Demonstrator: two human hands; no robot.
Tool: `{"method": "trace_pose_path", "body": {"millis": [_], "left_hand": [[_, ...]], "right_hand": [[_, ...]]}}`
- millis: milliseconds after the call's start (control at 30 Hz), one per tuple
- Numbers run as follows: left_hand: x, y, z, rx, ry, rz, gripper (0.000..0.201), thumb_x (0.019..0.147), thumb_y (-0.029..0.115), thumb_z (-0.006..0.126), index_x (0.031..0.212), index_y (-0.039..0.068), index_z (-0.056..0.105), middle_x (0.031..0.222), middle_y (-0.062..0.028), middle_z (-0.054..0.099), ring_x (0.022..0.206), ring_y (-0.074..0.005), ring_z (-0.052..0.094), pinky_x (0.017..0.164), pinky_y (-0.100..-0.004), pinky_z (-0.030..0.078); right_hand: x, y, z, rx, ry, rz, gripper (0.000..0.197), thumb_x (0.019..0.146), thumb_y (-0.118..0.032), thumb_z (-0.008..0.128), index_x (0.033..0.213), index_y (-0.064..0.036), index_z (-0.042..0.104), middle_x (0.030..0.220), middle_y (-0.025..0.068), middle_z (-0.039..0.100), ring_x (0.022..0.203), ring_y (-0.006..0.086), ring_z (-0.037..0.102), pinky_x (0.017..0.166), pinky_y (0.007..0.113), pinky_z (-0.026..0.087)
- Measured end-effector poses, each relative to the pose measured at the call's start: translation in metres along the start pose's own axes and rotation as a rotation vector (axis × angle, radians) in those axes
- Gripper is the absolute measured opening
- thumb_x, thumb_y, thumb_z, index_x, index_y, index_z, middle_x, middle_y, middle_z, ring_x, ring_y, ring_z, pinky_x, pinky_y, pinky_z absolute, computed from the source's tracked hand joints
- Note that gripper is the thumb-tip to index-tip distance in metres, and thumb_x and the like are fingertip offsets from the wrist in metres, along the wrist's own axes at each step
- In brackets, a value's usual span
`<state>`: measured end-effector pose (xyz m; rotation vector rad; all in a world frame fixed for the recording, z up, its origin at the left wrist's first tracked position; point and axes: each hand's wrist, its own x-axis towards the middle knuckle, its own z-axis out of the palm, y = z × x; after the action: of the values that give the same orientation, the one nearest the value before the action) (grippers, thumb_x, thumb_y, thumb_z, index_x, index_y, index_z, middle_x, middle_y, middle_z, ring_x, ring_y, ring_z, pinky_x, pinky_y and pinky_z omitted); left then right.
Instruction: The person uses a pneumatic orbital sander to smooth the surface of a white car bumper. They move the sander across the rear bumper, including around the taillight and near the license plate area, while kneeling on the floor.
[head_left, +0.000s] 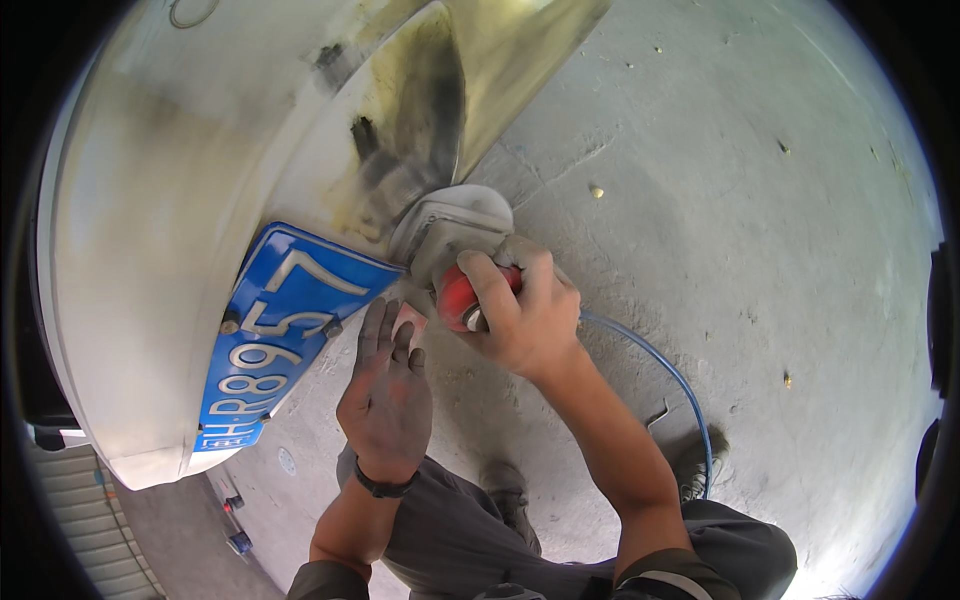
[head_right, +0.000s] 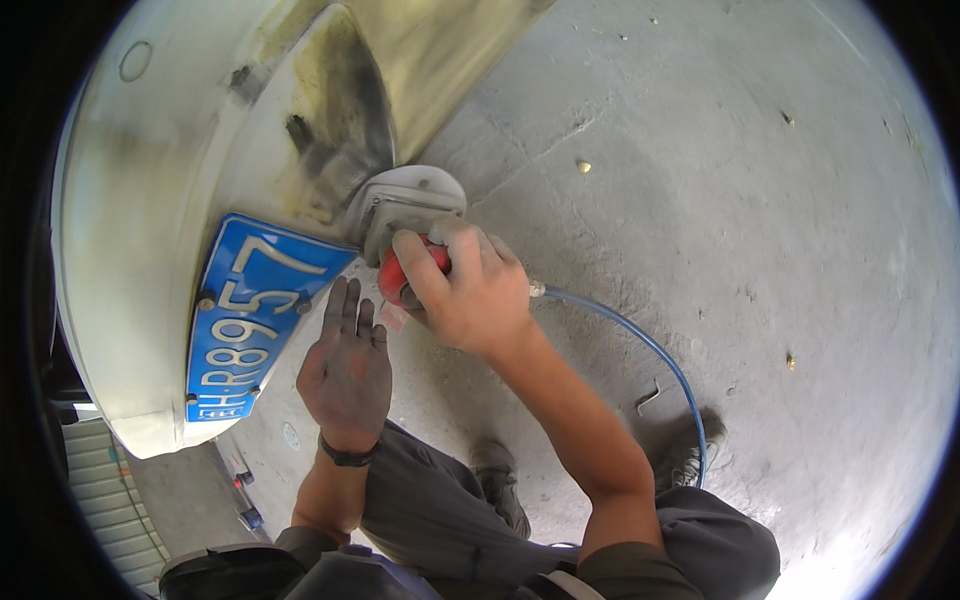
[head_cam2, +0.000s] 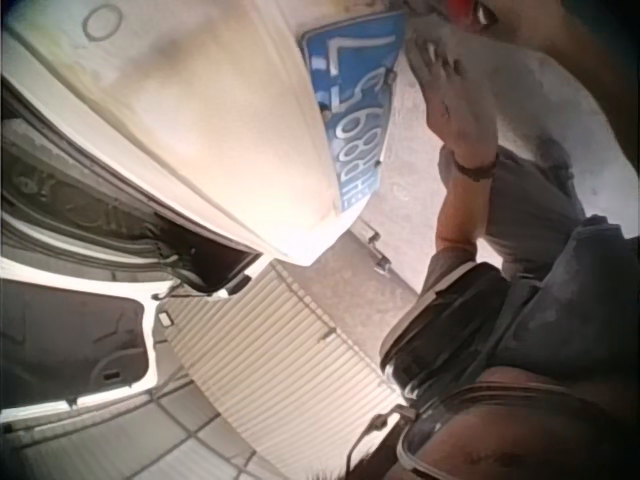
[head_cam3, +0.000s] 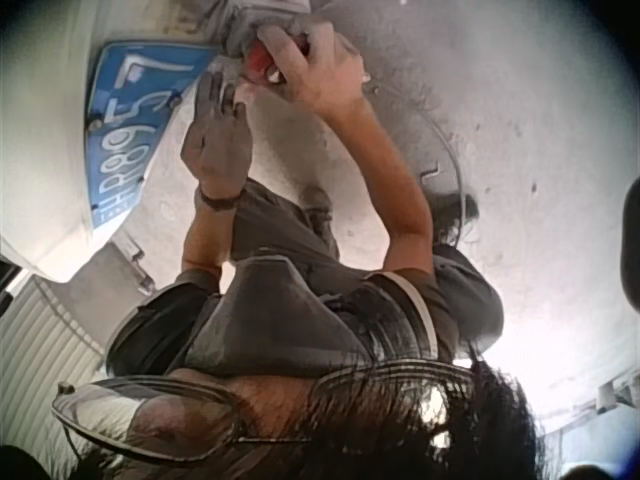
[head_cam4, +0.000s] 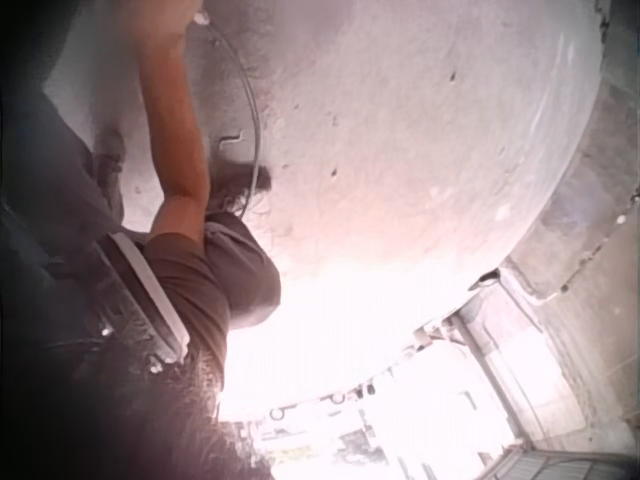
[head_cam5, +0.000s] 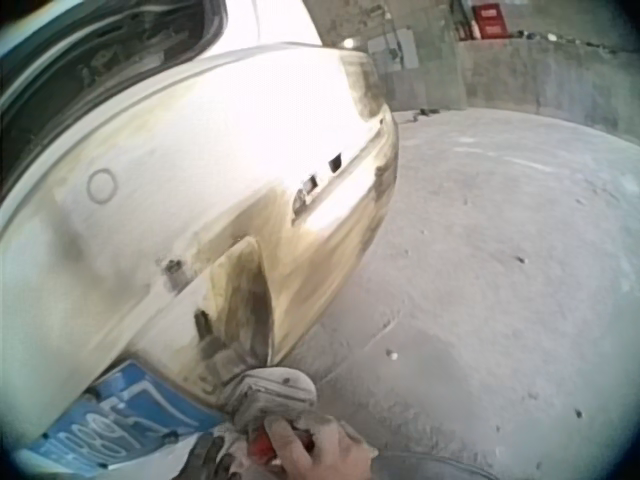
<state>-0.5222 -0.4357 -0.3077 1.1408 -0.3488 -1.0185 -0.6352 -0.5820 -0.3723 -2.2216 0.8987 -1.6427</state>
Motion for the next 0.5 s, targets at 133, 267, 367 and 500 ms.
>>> {"method": "trace_pose_path", "body": {"millis": [133, 267, 367, 500], "left_hand": [[-0.005, -0.009, 0.002, 0.030, -0.242, -0.111, 0.067, 0.104, 0.030, 0.050, 0.161, -0.002, 0.035, 0.158, -0.0106, 0.047, 0.139, -0.0245, 0.045, 0.116, -0.0388, 0.031], [-0.002, -0.023, 0.019, 0.059, -0.245, -0.124, 0.068, 0.112, 0.048, 0.047, 0.159, 0.000, 0.037, 0.156, -0.0101, 0.049, 0.140, -0.0234, 0.048, 0.119, -0.0425, 0.034], [0.025, -0.030, 0.037, -0.060, -0.245, -0.207, 0.077, 0.113, 0.063, 0.027, 0.161, 0.003, 0.035, 0.161, -0.0086, 0.046, 0.150, -0.0253, 0.043, 0.125, -0.0468, 0.029], [0.037, -0.042, 0.059, 0.008, -0.371, -0.214, 0.071, 0.111, 0.068, 0.029, 0.161, 0.018, 0.037, 0.158, -0.0020, 0.047, 0.146, -0.0198, 0.046, 0.122, -0.0437, 0.035]], "right_hand": [[0.031, -0.007, -0.015, -0.059, -0.048, -0.009, 0.046, 0.076, -0.033, 0.080, 0.119, -0.0196, 0.070, 0.107, 0.0074, 0.056, 0.071, 0.0213, 0.063, 0.058, 0.033, 0.054], [0.052, -0.012, -0.028, -0.097, -0.134, -0.131, 0.062, 0.059, -0.025, 0.091, 0.119, -0.0222, 0.073, 0.113, 0.0102, 0.059, 0.073, 0.0211, 0.066, 0.052, 0.030, 0.054], [0.050, -0.007, -0.030, -0.148, -0.060, -0.112, 0.045, 0.073, -0.030, 0.079, 0.117, -0.0238, 0.072, 0.109, 0.0069, 0.058, 0.069, 0.0195, 0.061, 0.054, 0.031, 0.050], [0.039, -0.002, -0.027, -0.266, -0.053, -0.123, 0.037, 0.081, -0.034, 0.075, 0.116, -0.0259, 0.071, 0.107, 0.0046, 0.059, 0.067, 0.0188, 0.058, 0.055, 0.032, 0.049]]}}
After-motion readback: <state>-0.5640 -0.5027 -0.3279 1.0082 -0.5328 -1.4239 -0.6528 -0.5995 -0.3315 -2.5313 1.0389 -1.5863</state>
